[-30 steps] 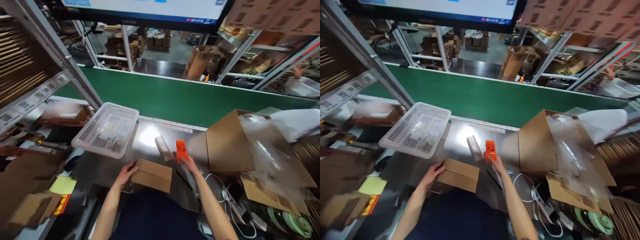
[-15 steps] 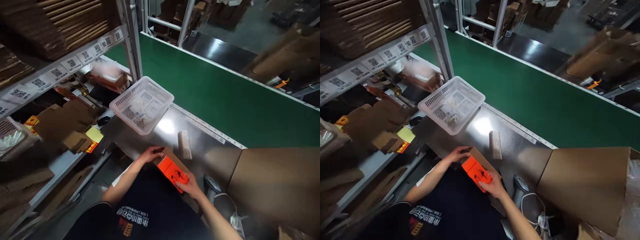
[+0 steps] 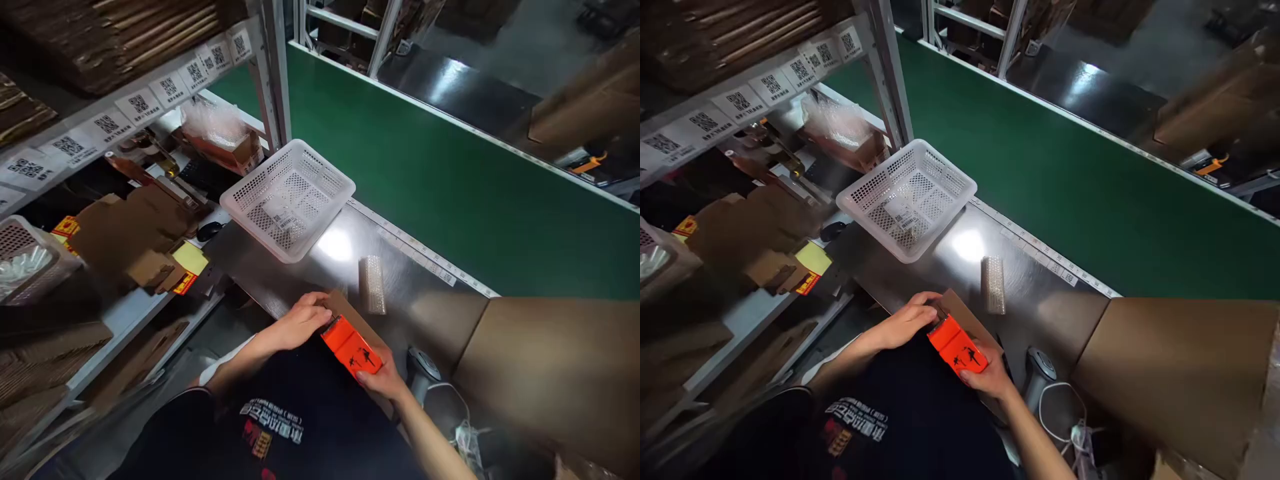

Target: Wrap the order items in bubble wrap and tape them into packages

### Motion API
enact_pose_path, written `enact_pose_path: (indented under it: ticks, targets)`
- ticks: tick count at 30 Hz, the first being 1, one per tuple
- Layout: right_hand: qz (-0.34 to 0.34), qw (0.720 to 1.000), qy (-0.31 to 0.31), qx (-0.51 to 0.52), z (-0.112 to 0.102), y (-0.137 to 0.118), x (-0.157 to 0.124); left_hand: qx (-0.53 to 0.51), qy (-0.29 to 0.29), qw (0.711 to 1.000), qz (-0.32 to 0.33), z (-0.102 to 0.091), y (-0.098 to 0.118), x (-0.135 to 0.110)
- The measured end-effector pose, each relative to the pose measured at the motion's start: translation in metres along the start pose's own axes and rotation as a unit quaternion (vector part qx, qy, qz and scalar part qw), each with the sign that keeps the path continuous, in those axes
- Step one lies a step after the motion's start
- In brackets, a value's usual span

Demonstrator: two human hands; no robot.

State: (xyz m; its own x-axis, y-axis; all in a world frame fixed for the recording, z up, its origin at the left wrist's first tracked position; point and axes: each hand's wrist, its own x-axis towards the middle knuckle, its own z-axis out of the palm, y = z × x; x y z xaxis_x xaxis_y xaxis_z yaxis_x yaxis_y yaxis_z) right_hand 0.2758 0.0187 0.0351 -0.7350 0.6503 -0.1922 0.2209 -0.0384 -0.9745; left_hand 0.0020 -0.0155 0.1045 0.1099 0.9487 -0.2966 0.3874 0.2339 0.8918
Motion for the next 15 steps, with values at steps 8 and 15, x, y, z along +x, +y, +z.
enact_pose_path:
  ticks: [8,15]
  targets:
    - [-0.024,0.998,0.041,0.041,0.002,0.004,-0.001,-0.064,0.058,0.996,-0.008,0.022,-0.022,0.022]
    - [0.109,0.992,0.059,0.006,-0.007,-0.029,-0.006,0.056,0.15,0.985,0.056,-0.004,-0.037,0.043]
